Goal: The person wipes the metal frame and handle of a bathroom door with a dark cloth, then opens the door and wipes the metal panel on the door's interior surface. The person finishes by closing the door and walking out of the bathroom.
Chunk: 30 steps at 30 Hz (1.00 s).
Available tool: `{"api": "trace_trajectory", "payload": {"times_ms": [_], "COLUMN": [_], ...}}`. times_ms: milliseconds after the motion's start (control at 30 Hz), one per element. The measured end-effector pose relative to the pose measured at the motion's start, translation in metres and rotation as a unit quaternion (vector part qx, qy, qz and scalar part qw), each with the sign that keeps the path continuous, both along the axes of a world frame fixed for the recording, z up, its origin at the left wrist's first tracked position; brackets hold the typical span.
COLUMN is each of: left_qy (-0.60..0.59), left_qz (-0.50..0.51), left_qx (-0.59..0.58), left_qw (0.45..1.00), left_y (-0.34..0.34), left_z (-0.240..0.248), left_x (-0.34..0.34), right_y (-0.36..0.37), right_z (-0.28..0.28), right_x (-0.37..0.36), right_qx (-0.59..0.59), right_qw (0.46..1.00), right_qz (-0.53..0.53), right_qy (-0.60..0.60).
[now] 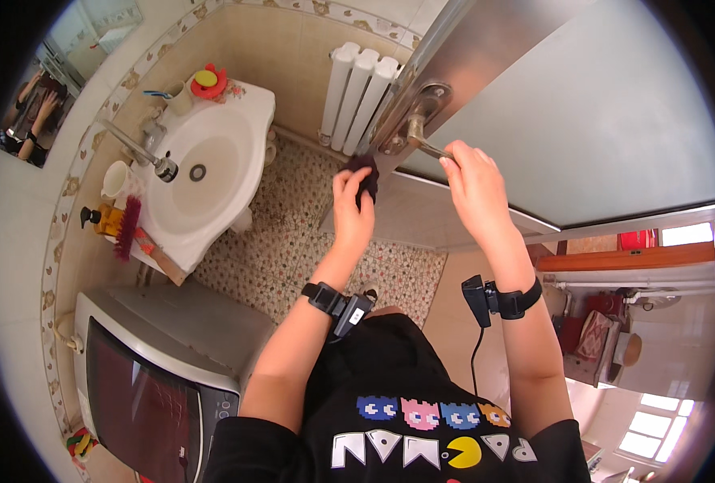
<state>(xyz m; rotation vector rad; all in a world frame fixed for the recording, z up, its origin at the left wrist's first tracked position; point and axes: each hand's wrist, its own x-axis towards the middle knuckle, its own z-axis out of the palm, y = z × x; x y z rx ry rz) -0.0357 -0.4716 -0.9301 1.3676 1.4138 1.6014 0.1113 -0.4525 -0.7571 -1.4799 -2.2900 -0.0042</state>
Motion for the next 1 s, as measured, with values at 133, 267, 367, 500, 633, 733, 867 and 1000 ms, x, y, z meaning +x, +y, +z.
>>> {"api": "trace_trajectory", "payload": {"times_ms": [133, 267, 367, 500, 633, 733, 867, 1000], "left_qy": [0.018, 0.028, 0.034, -0.023, 0.090, 0.087, 0.018, -0.009], "left_qz": [0.039, 0.039, -0.040, 0.040, 0.037, 0.024, -0.017, -0.012], "left_qx": [0.108, 0.075, -0.091, 0.059, 0.098, 0.010, -0.121, 0.092], "left_qw": [0.993, 0.996, 0.994, 0.997, 0.990, 0.996, 0.992, 0.996], "left_y": [0.011, 0.017, 0.008, 0.009, 0.023, 0.017, 0.002, 0.027], "left_z": [0.018, 0.018, 0.012, 0.019, 0.024, 0.010, 0.002, 0.042], "left_x": [0.010, 0.021, 0.013, 0.004, 0.017, 0.012, -0.028, -0.045], "right_y": [-0.002, 0.000, 0.002, 0.004, 0.001, 0.002, 0.001, -0.004], "right_z": [-0.001, -0.002, -0.001, -0.003, -0.003, -0.001, 0.000, -0.003], "right_x": [0.000, 0.000, 0.000, -0.001, 0.000, 0.001, 0.001, 0.002], "right_qx": [0.011, 0.014, 0.010, 0.008, -0.001, -0.010, -0.022, -0.014], "right_qw": [1.000, 1.000, 1.000, 1.000, 1.000, 1.000, 1.000, 1.000], "right_qz": [0.007, 0.006, 0.003, -0.005, -0.004, -0.005, -0.005, 0.006], "right_qy": [0.008, 0.014, 0.006, 0.006, 0.017, 0.020, 0.017, 0.019]}}
